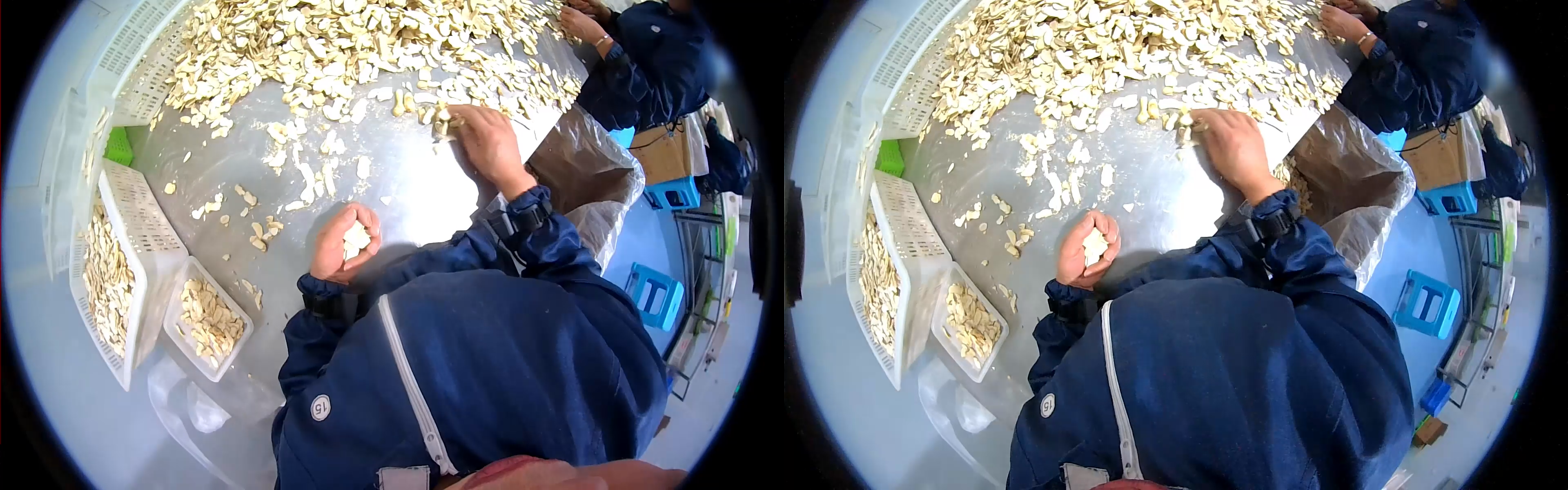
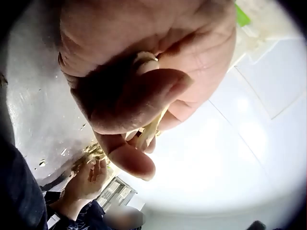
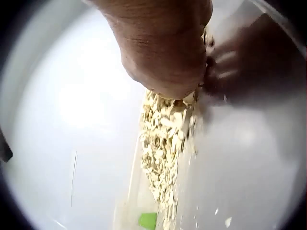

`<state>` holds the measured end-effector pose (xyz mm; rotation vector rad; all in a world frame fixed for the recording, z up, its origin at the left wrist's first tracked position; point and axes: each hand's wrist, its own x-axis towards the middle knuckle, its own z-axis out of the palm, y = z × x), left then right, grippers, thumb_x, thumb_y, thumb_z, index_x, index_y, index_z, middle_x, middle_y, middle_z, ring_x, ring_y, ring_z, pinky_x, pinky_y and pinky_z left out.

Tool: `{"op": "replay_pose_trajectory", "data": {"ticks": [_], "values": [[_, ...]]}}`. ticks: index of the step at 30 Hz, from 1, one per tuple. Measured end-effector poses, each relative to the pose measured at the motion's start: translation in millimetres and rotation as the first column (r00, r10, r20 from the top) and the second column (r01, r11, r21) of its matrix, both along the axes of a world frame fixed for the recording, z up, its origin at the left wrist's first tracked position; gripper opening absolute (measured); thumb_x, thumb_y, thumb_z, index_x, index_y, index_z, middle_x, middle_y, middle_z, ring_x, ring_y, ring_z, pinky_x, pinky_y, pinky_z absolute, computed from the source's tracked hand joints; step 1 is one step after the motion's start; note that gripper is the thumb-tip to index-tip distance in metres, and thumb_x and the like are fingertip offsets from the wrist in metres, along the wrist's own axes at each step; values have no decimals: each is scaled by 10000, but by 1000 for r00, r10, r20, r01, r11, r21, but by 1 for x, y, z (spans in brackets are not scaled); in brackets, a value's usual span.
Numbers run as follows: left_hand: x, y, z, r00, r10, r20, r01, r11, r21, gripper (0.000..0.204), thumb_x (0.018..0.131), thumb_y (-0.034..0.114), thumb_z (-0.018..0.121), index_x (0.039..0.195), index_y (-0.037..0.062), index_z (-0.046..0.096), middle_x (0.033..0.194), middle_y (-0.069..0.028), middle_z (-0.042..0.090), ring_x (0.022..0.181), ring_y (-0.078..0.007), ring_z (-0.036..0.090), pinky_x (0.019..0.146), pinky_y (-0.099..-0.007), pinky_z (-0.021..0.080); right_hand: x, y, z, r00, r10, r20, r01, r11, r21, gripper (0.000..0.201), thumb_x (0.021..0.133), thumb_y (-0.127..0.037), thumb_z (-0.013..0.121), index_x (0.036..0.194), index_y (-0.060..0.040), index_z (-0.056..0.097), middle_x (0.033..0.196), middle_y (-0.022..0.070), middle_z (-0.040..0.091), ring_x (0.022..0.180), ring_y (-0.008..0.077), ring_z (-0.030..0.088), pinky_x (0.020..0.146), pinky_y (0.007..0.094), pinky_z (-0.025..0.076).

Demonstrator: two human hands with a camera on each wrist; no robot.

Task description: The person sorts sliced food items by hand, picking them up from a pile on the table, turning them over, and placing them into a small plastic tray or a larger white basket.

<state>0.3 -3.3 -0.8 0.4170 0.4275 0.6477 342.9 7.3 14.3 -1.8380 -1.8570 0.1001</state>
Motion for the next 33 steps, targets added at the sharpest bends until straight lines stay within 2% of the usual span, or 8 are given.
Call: {"op": "replay_pose_trajectory", "data": {"ticks": [2, 7, 12, 16, 24, 26, 29, 33], "values": [[2, -1, 0, 1000, 0, 11, 0, 1000, 15, 312, 1134, 307, 453, 984, 49, 546, 938, -118, 561, 642, -146, 523, 362, -199, 300, 22, -9, -6, 994, -89, -57, 96, 986, 139, 370, 951, -15, 604, 1289, -132, 701, 1190, 161, 734, 1077, 374, 697, 940, 435, 562], [2, 2, -5, 999, -38, 15, 37, 999, 8, 309, 1133, 302, 455, 982, 47, 544, 943, -119, 565, 638, -144, 526, 357, -204, 297, 60, -38, 18, 921, -370, -124, 378, 925, 46, 413, 955, 24, 586, 1344, -87, 671, 1279, 170, 717, 1197, 372, 678, 1026, 412, 537], [3, 0, -2, 1000, -20, 12, 20, 999, -35, 305, 1133, 284, 443, 977, 41, 539, 946, -129, 558, 634, -150, 527, 355, -203, 298, 25, -34, 13, 998, -62, -31, 66, 981, 180, 391, 901, -97, 742, 1290, -127, 708, 1345, 124, 677, 1251, 338, 645, 1058, 450, 529], [2, 1, -7, 1000, -18, 24, 19, 999, -39, 312, 1135, 281, 432, 971, 36, 534, 949, -134, 544, 633, -161, 524, 346, -208, 303, -43, -17, 4, 953, 275, 125, -283, 958, 47, 427, 981, -453, 694, 1359, -255, 676, 1509, 31, 578, 1469, 266, 467, 1225, 554, 330], [1, 2, -7, 999, -22, 50, 24, 999, -29, 316, 1134, 291, 438, 973, 35, 532, 954, -143, 550, 646, -174, 537, 342, -216, 309, -14, 0, -5, 974, 59, 220, -74, 995, 60, 379, 983, -418, 688, 1322, -247, 682, 1509, 39, 576, 1481, 263, 449, 1238, 585, 290], [1, 2, -8, 999, -20, 39, 21, 999, -40, 317, 1133, 292, 440, 978, 33, 534, 957, -142, 553, 647, -172, 540, 348, -216, 314, 10, -8, -2, 996, -50, 71, 36, 984, 176, 242, 970, -316, 714, 1183, -209, 750, 1331, 74, 681, 1265, 299, 615, 1094, 521, 460], [1, 1, -8, 1000, -11, 14, 11, 999, -45, 311, 1125, 290, 446, 980, 36, 552, 969, -148, 581, 569, -156, 494, 371, -226, 296, 28, -19, 1, 973, -223, -57, 228, 967, 114, 152, 956, -237, 720, 1074, -163, 780, 1135, 86, 725, 1071, 325, 679, 937, 444, 548], [5, 0, -4, 1000, -4, 10, 4, 999, -33, 307, 1123, 286, 441, 990, 37, 563, 979, -152, 597, 534, -143, 474, 383, -226, 285, 14, -17, 21, 987, -133, -86, 133, 991, -3, 188, 949, -230, 721, 1109, -142, 764, 1055, 103, 715, 989, 336, 689, 853, 428, 574]]}}
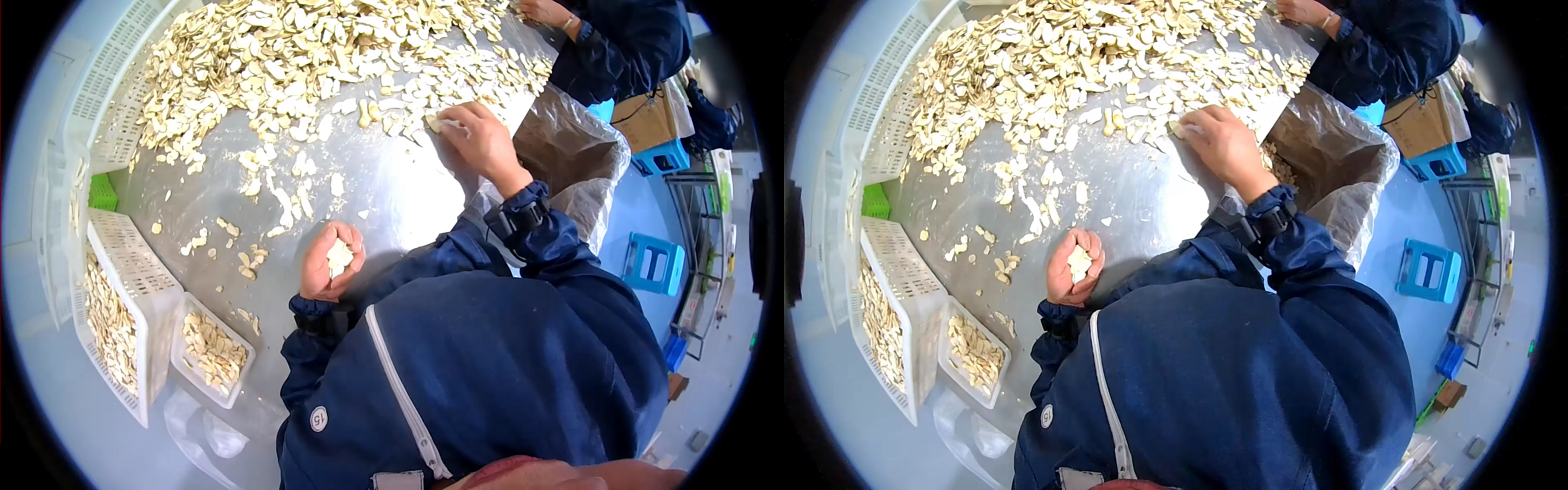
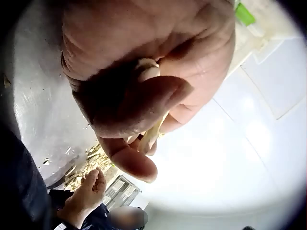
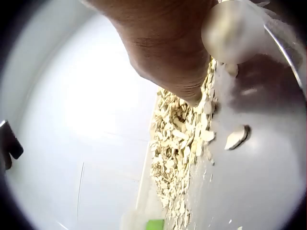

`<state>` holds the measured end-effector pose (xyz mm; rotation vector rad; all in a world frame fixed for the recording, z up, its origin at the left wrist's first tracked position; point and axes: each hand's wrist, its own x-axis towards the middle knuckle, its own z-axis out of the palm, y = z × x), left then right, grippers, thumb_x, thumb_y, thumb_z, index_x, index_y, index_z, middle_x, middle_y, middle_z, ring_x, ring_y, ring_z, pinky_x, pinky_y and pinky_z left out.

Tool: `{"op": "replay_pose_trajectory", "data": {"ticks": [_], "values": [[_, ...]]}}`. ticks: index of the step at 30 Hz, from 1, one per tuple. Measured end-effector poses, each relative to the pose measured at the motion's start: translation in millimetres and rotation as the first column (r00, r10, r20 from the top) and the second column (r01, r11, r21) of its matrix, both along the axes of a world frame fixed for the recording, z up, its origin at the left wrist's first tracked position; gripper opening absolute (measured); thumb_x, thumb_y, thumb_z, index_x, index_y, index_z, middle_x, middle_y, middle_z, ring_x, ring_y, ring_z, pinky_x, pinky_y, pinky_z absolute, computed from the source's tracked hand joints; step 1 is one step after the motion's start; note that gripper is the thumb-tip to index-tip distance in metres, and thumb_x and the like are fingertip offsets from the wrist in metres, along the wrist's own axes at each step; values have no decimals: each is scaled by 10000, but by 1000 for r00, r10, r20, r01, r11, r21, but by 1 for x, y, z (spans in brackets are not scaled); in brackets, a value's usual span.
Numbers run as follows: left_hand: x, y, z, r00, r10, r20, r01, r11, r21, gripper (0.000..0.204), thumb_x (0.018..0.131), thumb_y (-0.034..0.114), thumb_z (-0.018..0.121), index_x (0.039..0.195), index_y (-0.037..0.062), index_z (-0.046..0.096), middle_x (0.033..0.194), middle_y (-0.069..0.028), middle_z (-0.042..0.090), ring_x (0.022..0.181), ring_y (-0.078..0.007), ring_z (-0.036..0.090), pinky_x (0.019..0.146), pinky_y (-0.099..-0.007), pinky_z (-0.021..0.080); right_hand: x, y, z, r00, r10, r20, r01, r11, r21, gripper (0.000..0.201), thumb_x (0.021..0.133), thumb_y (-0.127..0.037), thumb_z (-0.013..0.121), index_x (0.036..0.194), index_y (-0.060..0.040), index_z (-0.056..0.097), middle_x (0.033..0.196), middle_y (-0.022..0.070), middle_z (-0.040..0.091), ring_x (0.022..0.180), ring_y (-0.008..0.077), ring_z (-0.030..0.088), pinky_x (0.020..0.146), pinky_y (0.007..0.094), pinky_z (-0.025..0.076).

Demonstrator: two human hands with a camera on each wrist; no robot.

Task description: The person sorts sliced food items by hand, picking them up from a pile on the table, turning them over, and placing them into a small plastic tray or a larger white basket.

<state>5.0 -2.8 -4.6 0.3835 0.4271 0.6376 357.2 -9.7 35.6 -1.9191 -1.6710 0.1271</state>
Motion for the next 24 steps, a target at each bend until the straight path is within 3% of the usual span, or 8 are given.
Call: {"op": "replay_pose_trajectory", "data": {"ticks": [3, 9, 12, 15, 16, 19, 22, 24], "values": [[-5, 2, 0, 998, -41, 36, 42, 999, -18, 316, 1135, 293, 440, 998, 25, 540, 961, -140, 555, 652, -166, 544, 366, -215, 316, -8, 14, -5, 999, 40, 37, -38, 998, -48, 235, 929, -249, 732, 1145, -157, 749, 1008, 99, 711, 964, 339, 697, 819, 439, 574], [-3, 0, -3, 999, -1, 41, 2, 1000, -18, 312, 1133, 291, 445, 988, 31, 537, 963, -138, 559, 662, -165, 557, 367, -214, 322, -8, 19, -2, 1000, -7, 14, 9, 982, -187, 187, 907, -242, 751, 1058, -135, 727, 975, 86, 708, 943, 336, 698, 804, 436, 572], [-4, 1, -2, 999, -23, 43, 24, 1000, -19, 311, 1133, 294, 447, 985, 35, 536, 961, -136, 561, 664, -167, 559, 370, -214, 319, -4, 12, 1, 997, 42, -64, -56, 968, -243, 166, 898, -192, 762, 1028, -107, 705, 1077, 105, 717, 1025, 336, 694, 861, 420, 570], [-3, 0, -1, 1000, -15, 17, 15, 1000, 10, 315, 1135, 299, 447, 984, 38, 539, 958, -134, 562, 653, -165, 553, 366, -212, 311, 9, -3, 0, 976, 78, -204, -81, 997, -8, 163, 893, -146, 766, 1018, -76, 689, 1201, 129, 707, 1106, 343, 679, 923, 405, 560], [-4, -1, 0, 1000, -13, 12, 13, 1000, 9, 316, 1135, 300, 447, 984, 38, 539, 958, -134, 562, 650, -164, 551, 364, -212, 309, 17, -6, 3, 977, 37, -211, -47, 998, -40, 155, 904, -125, 758, 1017, -53, 679, 1297, 150, 684, 1151, 351, 670, 951, 391, 554], [-2, 0, 0, 1000, -17, 12, 17, 1000, 10, 318, 1135, 301, 445, 984, 38, 540, 958, -135, 562, 641, -161, 543, 359, -211, 306, 21, -16, 13, 970, -155, -188, 134, 984, -120, 147, 949, -121, 728, 1085, -69, 708, 1154, 126, 746, 1071, 301, 715, 915, 375, 561], [-1, 1, 0, 999, -22, 30, 22, 1000, 8, 318, 1137, 295, 436, 985, 36, 539, 958, -135, 562, 634, -157, 534, 357, -210, 304, 10, -13, 12, 922, -191, -337, 114, 965, -235, 186, 1003, -144, 689, 1175, -85, 727, 1114, 120, 764, 1038, 250, 740, 889, 348, 570], [-2, 0, -1, 999, -20, 36, 20, 1000, 2, 317, 1139, 290, 427, 988, 35, 537, 961, -135, 561, 632, -153, 527, 356, -210, 305, 0, -9, 8, 790, -126, -600, -33, 969, -246, 317, 1034, -129, 634, 1345, -96, 685, 1207, 174, 744, 1080, 227, 741, 919, 340, 571]]}}
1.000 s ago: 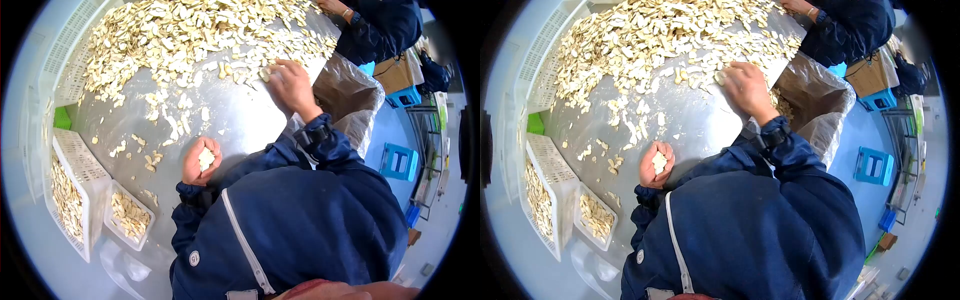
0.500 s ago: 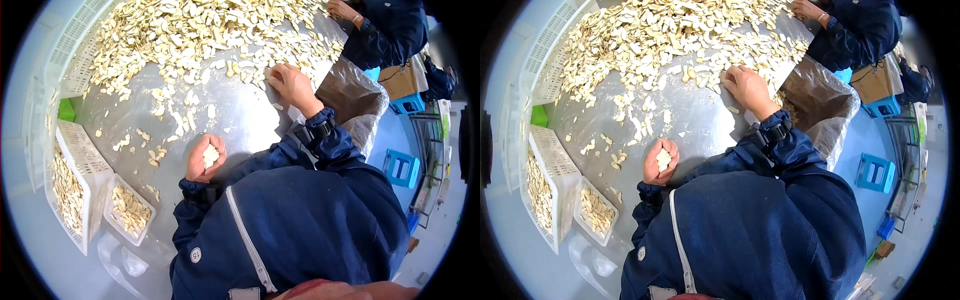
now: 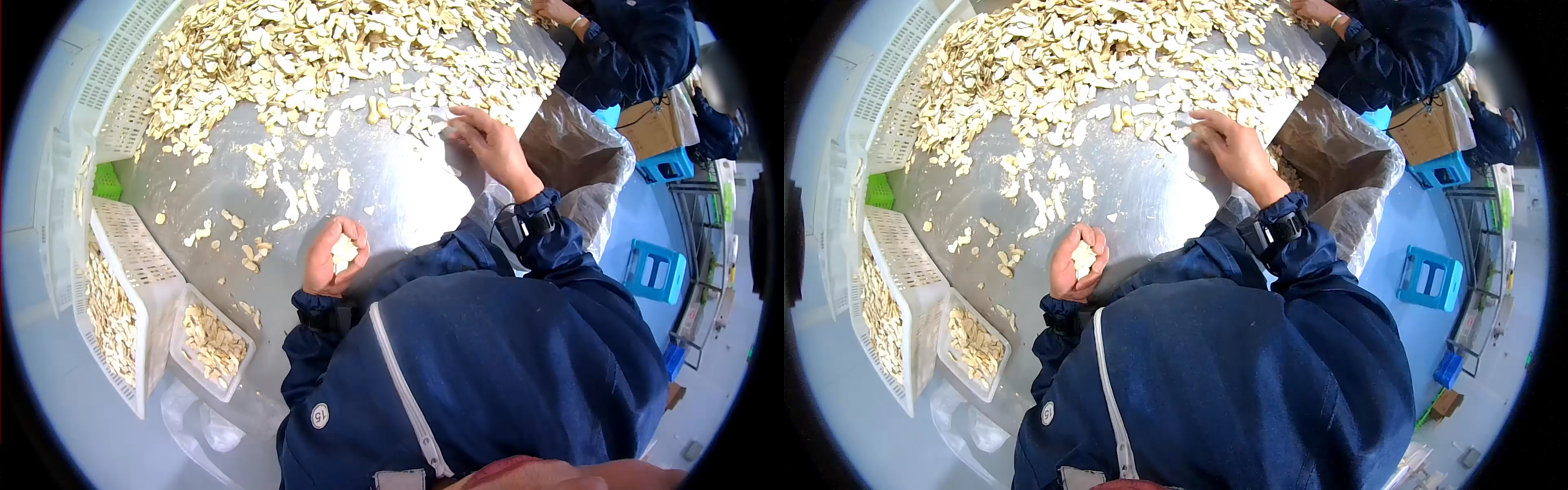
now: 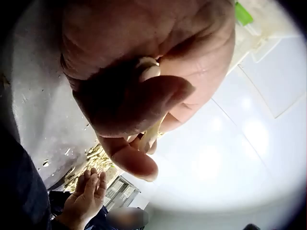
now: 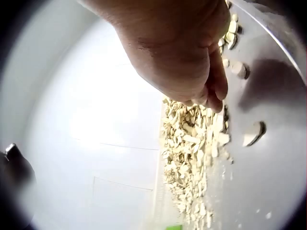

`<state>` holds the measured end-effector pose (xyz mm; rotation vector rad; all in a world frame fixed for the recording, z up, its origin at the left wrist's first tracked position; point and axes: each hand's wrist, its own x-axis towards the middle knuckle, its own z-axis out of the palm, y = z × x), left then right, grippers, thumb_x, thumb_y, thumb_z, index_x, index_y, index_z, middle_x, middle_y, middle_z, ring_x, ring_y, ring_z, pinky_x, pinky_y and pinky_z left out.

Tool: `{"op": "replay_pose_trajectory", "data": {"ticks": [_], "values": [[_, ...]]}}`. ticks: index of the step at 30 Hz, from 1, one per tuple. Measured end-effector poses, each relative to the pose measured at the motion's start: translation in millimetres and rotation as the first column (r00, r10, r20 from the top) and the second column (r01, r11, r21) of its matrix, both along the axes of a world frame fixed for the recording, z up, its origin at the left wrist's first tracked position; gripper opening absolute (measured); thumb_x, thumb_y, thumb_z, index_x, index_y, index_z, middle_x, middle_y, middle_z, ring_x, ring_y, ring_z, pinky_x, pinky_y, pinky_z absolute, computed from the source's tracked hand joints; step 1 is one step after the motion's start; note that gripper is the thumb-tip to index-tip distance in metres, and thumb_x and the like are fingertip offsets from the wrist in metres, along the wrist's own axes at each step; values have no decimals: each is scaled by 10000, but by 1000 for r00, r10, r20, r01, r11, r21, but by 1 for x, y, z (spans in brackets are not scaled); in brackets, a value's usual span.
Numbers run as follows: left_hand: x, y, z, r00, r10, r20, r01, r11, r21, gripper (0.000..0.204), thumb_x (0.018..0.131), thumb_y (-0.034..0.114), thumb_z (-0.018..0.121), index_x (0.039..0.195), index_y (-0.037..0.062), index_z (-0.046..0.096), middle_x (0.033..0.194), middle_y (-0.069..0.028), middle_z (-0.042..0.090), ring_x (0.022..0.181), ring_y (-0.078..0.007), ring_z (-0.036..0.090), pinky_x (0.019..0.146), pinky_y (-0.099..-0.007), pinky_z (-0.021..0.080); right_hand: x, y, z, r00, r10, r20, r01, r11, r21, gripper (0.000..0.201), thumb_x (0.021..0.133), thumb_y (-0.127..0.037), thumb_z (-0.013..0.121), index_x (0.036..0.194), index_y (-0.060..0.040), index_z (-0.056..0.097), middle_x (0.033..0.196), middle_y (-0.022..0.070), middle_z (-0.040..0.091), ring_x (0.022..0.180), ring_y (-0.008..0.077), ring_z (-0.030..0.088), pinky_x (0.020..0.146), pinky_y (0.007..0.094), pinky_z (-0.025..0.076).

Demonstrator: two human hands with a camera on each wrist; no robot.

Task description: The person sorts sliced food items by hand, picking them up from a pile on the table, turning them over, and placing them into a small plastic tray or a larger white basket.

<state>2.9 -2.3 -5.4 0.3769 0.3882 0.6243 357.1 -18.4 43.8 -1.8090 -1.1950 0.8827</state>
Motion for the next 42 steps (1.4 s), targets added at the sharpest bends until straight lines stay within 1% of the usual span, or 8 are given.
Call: {"op": "replay_pose_trajectory", "data": {"ticks": [1, 4, 7, 11, 17, 25, 32, 42], "values": [[-1, 0, 1, 1000, 0, -6, 0, 1000, 5, 316, 1139, 288, 423, 988, 34, 536, 962, -135, 561, 630, -151, 523, 356, -209, 305, -6, 1, 0, 985, 46, -169, -36, 997, 65, 363, 1029, -83, 605, 1386, -100, 666, 1226, 193, 737, 1102, 234, 736, 947, 354, 567], [-2, -1, 2, 1000, 12, -22, -11, 1000, 13, 314, 1140, 284, 414, 989, 35, 533, 968, -135, 560, 625, -143, 514, 356, -206, 306, -4, 2, -6, 976, 215, -28, -205, 956, 208, 465, 988, 3, 532, 1431, -93, 633, 1257, 210, 724, 1152, 271, 721, 1003, 380, 549], [0, -2, -1, 1000, 21, -19, -21, 1000, 11, 314, 1140, 285, 412, 989, 37, 531, 972, -135, 560, 624, -141, 512, 357, -204, 307, 13, 2, 8, 924, 44, 381, -98, 988, 123, 521, 941, 46, 479, 1422, -74, 637, 1261, 204, 724, 1183, 304, 707, 1024, 387, 537], [0, -1, 1, 999, 24, -38, -24, 1000, -3, 321, 1135, 294, 434, 987, 34, 551, 962, -139, 584, 568, -150, 498, 399, -226, 315, 28, -3, 2, 930, -123, 346, 95, 991, 98, 296, 985, -113, 619, 1252, -106, 746, 1158, 172, 760, 1005, 324, 745, 897, 385, 580], [2, -1, 3, 999, 22, -41, -22, 1000, 11, 315, 1134, 292, 432, 981, 38, 539, 953, -131, 563, 632, -143, 527, 356, -204, 303, -24, 2, -10, 814, 72, 577, -156, 983, 97, 192, 917, -241, 757, 1065, -119, 773, 998, 107, 737, 939, 319, 711, 824, 411, 576], [1, 0, 0, 1000, -7, -23, 8, 1000, 20, 315, 1132, 293, 440, 979, 36, 540, 948, -130, 553, 637, -146, 531, 352, -199, 308, -65, 32, -23, 560, 170, 811, -524, 831, 187, 493, 977, -517, 665, 1394, -255, 658, 1542, 80, 542, 1466, 306, 454, 1226, 559, 335], [-1, -1, 3, 999, 1, -32, 0, 1000, 26, 308, 1132, 290, 437, 987, 40, 543, 947, -129, 565, 598, -132, 506, 355, -213, 298, -21, 63, -53, 493, -32, 870, -232, 958, 167, 368, 1047, -421, 565, 1330, -218, 682, 1420, 57, 618, 1412, 270, 505, 1231, 571, 295], [3, -2, 9, 999, 5, -50, -3, 999, 43, 327, 1143, 304, 422, 1010, 37, 556, 964, -136, 597, 569, -131, 484, 375, -221, 292, 97, -47, -52, 377, -289, 880, 77, 956, 282, 290, 1031, -262, 636, 1287, -142, 698, 1343, 90, 658, 1277, 329, 593, 1106, 486, 423]]}}
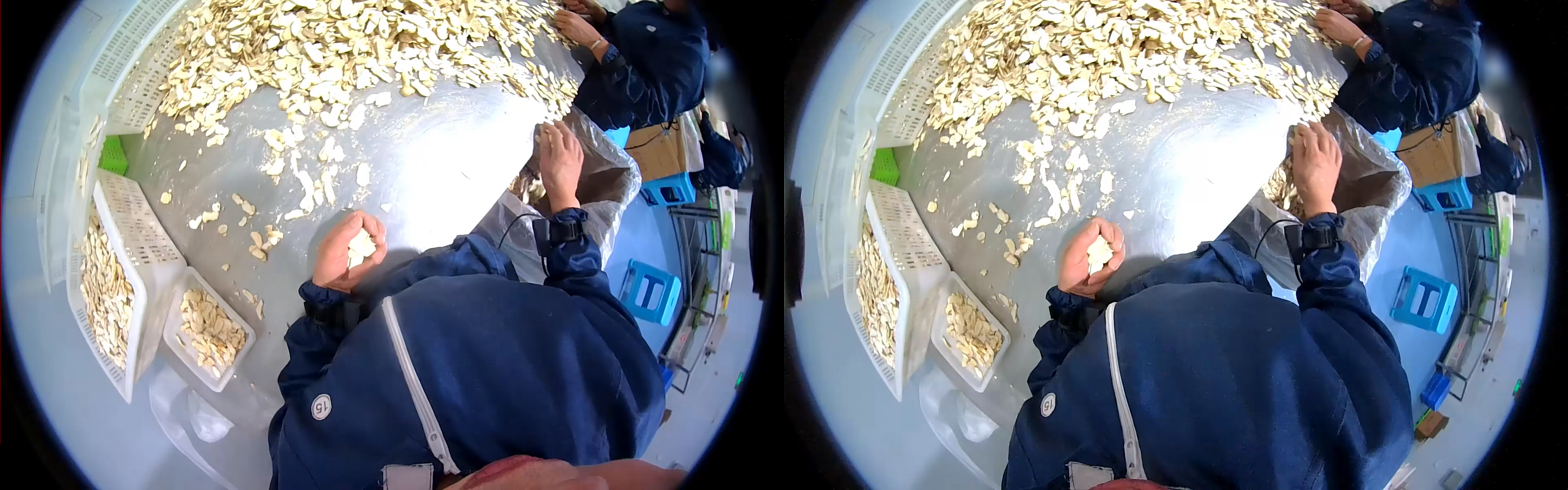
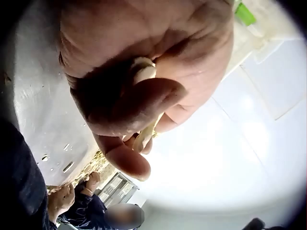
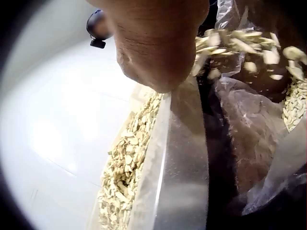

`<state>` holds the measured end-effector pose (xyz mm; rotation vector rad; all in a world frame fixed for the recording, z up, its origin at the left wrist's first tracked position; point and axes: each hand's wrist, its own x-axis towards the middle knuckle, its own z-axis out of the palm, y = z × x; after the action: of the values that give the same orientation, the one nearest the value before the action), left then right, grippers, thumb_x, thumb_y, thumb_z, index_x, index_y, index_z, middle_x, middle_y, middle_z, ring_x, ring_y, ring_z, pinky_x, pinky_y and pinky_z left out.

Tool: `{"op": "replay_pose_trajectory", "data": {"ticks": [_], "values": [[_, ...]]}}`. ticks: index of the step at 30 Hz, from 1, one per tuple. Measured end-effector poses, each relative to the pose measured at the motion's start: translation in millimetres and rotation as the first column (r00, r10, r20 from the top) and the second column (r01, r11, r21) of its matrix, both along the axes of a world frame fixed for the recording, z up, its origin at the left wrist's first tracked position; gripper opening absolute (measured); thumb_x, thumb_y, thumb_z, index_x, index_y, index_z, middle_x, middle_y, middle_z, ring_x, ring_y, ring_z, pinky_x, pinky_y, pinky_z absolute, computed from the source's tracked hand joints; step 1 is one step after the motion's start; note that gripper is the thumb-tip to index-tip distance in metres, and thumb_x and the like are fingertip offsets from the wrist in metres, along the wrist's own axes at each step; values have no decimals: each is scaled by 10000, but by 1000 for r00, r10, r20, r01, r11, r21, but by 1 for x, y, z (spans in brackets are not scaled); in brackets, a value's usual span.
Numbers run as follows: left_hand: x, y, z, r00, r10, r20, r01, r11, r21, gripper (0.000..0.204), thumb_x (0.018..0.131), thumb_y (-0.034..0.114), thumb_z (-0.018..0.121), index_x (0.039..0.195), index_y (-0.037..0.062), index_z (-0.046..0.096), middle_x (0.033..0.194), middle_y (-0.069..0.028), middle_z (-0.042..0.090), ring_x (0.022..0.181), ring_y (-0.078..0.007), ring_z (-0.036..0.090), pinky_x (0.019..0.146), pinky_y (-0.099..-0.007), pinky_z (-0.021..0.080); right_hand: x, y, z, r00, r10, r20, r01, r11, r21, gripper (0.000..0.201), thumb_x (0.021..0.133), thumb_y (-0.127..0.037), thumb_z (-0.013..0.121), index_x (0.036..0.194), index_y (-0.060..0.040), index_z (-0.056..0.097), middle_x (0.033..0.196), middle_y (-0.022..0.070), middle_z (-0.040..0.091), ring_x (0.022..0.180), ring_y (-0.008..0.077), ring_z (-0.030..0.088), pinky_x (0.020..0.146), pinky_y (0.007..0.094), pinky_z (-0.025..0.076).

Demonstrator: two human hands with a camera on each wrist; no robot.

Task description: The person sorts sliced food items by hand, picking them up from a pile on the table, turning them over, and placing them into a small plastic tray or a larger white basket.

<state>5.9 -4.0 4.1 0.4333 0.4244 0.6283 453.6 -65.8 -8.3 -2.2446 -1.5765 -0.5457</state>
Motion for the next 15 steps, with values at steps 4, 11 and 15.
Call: {"op": "replay_pose_trajectory", "data": {"ticks": [4, 11, 15], "values": [[-3, 1, -1, 1000, -21, -3, 21, 1000, -2, 327, 1147, 294, 420, 1026, 29, 569, 972, -142, 600, 674, -145, 555, 400, -212, 319, -44, 22, 21, 951, 230, -207, -230, 973, 26, 337, 1029, -292, 649, 1324, -133, 685, 1386, 116, 638, 1308, 350, 574, 1123, 500, 431], [-9, -9, 4, 983, 58, -173, -3, 953, 302, 353, 1133, 316, 434, 989, 27, 576, 962, -131, 600, 678, -140, 558, 416, -215, 300, -139, 87, 25, 747, 652, -132, -665, 736, -125, 294, 998, -311, 675, 1259, -182, 717, 1371, 65, 660, 1343, 288, 573, 1186, 483, 384], [-10, -17, -6, 973, 134, -186, -58, 928, 369, 310, 1116, 287, 452, 979, 35, 571, 961, -113, 594, 722, -151, 570, 489, -228, 333, -131, 146, 42, 766, 608, -209, -632, 772, -73, 291, 958, -179, 689, 1244, -160, 734, 1253, 82, 720, 1191, 305, 643, 1025, 450, 504]]}}
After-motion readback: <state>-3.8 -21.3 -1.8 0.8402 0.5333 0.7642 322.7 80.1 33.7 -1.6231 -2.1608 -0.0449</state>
